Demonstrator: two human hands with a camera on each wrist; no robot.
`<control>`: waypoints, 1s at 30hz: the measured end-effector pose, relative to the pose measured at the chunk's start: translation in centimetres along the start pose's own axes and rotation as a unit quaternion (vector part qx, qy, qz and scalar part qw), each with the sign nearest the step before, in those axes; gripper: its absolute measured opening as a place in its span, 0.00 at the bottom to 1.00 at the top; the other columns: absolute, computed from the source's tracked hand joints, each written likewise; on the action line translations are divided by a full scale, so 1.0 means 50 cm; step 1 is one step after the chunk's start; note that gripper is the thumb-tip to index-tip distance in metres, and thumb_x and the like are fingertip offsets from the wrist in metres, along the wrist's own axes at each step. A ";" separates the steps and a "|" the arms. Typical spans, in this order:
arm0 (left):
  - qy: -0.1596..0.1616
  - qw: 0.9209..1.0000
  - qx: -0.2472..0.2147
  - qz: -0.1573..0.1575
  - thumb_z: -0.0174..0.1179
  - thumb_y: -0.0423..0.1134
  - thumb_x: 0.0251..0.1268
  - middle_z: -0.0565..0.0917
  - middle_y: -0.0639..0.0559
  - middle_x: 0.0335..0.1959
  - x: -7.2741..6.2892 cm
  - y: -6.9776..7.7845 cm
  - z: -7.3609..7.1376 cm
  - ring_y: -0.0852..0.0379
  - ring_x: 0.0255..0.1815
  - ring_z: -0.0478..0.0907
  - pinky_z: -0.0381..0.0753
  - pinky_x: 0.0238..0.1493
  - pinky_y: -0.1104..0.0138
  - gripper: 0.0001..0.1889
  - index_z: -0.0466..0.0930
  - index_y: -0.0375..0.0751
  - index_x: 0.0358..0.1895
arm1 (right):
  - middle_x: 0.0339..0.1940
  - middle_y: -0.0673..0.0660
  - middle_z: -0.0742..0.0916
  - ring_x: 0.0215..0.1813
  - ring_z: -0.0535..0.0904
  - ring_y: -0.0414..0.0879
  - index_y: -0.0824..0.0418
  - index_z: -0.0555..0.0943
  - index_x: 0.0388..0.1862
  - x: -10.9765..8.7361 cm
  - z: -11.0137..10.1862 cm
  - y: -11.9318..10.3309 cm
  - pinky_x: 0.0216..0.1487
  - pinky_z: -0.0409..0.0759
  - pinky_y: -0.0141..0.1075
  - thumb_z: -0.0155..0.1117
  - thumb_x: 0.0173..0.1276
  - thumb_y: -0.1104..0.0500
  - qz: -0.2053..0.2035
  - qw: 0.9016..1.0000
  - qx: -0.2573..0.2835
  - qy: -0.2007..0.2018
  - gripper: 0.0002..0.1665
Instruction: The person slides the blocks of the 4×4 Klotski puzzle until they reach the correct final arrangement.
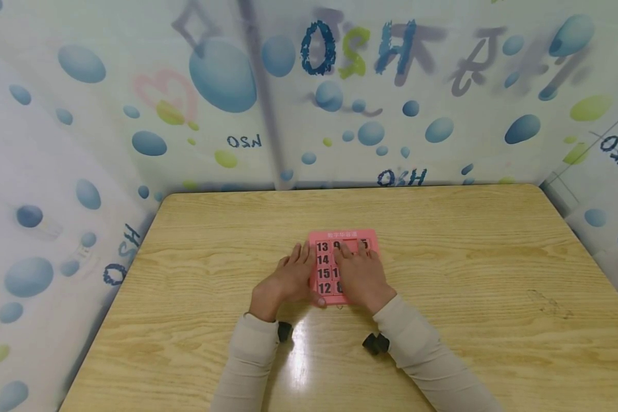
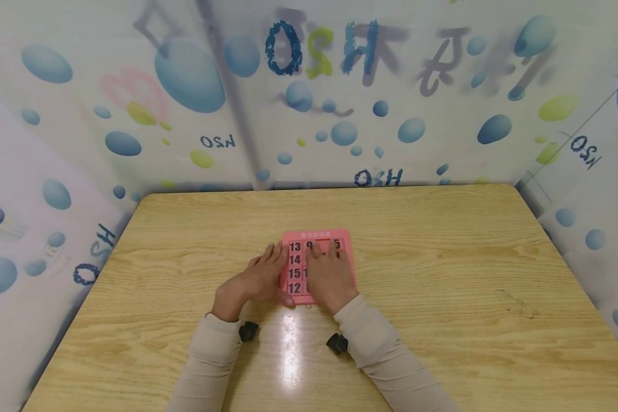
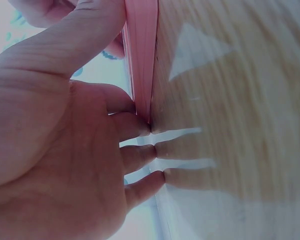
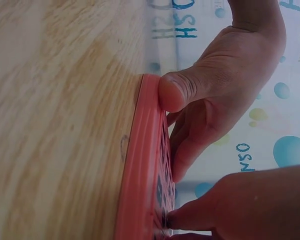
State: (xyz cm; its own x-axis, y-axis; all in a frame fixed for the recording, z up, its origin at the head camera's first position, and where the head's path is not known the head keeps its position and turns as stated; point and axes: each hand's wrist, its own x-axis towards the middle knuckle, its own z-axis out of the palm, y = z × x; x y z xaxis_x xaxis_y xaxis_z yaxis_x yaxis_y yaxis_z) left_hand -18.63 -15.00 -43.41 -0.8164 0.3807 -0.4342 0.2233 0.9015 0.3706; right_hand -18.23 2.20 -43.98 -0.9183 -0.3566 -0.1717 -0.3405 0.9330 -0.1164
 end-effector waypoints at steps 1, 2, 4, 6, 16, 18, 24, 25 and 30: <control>0.000 1.000 -0.001 -0.001 0.74 0.58 0.48 0.35 0.39 0.81 0.000 0.000 0.000 0.42 0.82 0.30 0.44 0.79 0.47 0.67 0.35 0.33 0.80 | 0.75 0.58 0.71 0.76 0.60 0.66 0.58 0.70 0.74 0.000 0.000 0.000 0.70 0.66 0.59 0.49 0.79 0.56 0.000 1.000 -0.001 -0.001 0.27; -0.001 1.000 -0.001 -0.002 0.74 0.58 0.48 0.35 0.39 0.81 0.000 0.000 0.000 0.42 0.82 0.30 0.43 0.79 0.47 0.67 0.35 0.33 0.80 | 0.75 0.58 0.71 0.76 0.60 0.66 0.58 0.70 0.74 0.000 0.000 0.000 0.70 0.66 0.59 0.49 0.79 0.56 0.000 1.000 -0.001 -0.001 0.27; -0.001 1.000 -0.002 -0.003 0.74 0.58 0.48 0.35 0.39 0.81 0.001 0.000 0.000 0.42 0.82 0.30 0.43 0.79 0.47 0.66 0.35 0.34 0.80 | 0.75 0.57 0.71 0.76 0.60 0.67 0.57 0.70 0.74 0.000 -0.001 0.001 0.69 0.66 0.59 0.49 0.78 0.55 0.000 1.000 -0.003 -0.001 0.27; 0.000 1.000 -0.002 -0.003 0.74 0.58 0.48 0.35 0.39 0.81 0.001 0.000 0.001 0.42 0.82 0.30 0.43 0.79 0.47 0.66 0.35 0.33 0.80 | 0.75 0.56 0.71 0.75 0.62 0.67 0.56 0.71 0.73 -0.001 -0.004 0.003 0.69 0.67 0.59 0.49 0.78 0.55 0.001 1.000 -0.004 0.005 0.26; 0.001 1.000 -0.003 -0.001 0.74 0.58 0.48 0.34 0.40 0.81 0.001 -0.002 0.001 0.42 0.82 0.29 0.41 0.80 0.48 0.67 0.34 0.34 0.80 | 0.71 0.58 0.76 0.74 0.64 0.67 0.60 0.72 0.71 -0.004 -0.027 0.038 0.66 0.69 0.63 0.51 0.77 0.55 0.026 1.000 -0.001 0.006 0.26; 0.001 1.000 -0.005 -0.001 0.74 0.58 0.48 0.33 0.40 0.81 0.000 -0.002 0.001 0.42 0.81 0.29 0.41 0.80 0.49 0.67 0.34 0.34 0.80 | 0.72 0.59 0.75 0.74 0.63 0.69 0.61 0.72 0.71 -0.006 -0.032 0.047 0.66 0.68 0.64 0.51 0.77 0.56 0.036 0.999 -0.005 -0.004 0.26; 0.003 1.000 -0.011 -0.001 0.75 0.57 0.48 0.34 0.39 0.81 -0.001 -0.001 0.002 0.42 0.82 0.29 0.41 0.80 0.49 0.67 0.34 0.34 0.80 | 0.70 0.60 0.76 0.74 0.63 0.71 0.63 0.75 0.68 -0.010 -0.041 0.063 0.65 0.68 0.64 0.52 0.76 0.56 0.055 0.998 -0.016 -0.024 0.25; 0.002 1.000 -0.011 -0.001 0.75 0.57 0.48 0.34 0.39 0.81 -0.001 -0.001 0.002 0.42 0.82 0.29 0.41 0.80 0.49 0.67 0.34 0.34 0.80 | 0.70 0.60 0.77 0.74 0.63 0.71 0.63 0.76 0.67 -0.010 -0.041 0.064 0.65 0.68 0.64 0.52 0.76 0.56 0.056 0.998 -0.019 -0.027 0.25; 0.003 1.000 -0.012 0.002 0.75 0.57 0.48 0.33 0.39 0.81 -0.002 -0.001 0.002 0.42 0.81 0.29 0.41 0.80 0.48 0.67 0.34 0.34 0.80 | 0.69 0.60 0.77 0.73 0.64 0.70 0.63 0.77 0.66 -0.010 -0.044 0.066 0.64 0.69 0.64 0.52 0.76 0.56 0.053 0.998 -0.025 -0.034 0.24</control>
State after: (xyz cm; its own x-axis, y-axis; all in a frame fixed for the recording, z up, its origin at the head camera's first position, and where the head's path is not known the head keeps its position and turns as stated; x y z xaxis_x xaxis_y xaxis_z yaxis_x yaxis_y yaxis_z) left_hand -18.50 -15.07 -43.46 -0.8190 0.3822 -0.4281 0.2134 0.8953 0.3911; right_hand -19.34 5.57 -42.11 -0.9345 -0.2568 -0.2464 -0.2536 0.9662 -0.0453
